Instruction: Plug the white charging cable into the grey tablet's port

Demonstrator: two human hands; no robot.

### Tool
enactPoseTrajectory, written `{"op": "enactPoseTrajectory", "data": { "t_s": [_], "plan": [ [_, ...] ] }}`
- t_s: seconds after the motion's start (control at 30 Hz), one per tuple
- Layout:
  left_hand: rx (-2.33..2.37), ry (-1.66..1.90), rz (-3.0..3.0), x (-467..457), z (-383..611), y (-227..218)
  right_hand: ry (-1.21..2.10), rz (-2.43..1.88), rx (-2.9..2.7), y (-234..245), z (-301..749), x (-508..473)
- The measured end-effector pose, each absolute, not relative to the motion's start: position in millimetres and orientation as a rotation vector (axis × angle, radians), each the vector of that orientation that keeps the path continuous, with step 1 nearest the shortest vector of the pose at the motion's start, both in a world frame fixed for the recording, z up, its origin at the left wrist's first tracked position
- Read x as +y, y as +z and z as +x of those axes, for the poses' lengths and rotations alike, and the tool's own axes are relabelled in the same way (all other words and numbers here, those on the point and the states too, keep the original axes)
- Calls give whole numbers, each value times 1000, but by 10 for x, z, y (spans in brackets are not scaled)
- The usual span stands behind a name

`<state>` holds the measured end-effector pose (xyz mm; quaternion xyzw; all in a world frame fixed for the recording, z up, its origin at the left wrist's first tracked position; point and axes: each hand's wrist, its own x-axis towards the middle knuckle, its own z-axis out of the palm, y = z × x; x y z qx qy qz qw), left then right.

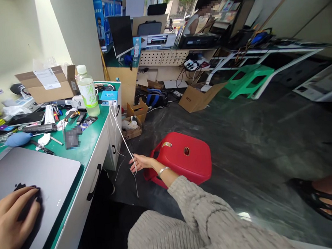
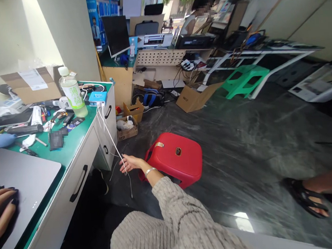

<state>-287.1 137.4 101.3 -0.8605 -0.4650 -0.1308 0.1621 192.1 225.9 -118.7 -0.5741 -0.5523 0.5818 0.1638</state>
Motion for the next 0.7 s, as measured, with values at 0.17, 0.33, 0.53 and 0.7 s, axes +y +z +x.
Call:
{"op": "enactPoseTrajectory", "data": {
  "t_s": [0.17, 0.33, 0.53, 0.7],
  "plan": [
    [-1297, -350, -2450, 1364, -2835, 1052, 1130, -1765, -1836, -847, 1841, 2918],
    [-1355, -339, -2368, 1287, -2671, 1133, 714, -1699, -2001, -490, 1671, 3388],
    [-1371, -323, -2347, 1194, -2484, 1230, 739, -2042, -1926, -816, 1707, 3137],
    [-1394, -311, -2350, 1164, -2413, 1288, 873, -2252, -1686, -1209, 1800, 2883]
  ]
}}
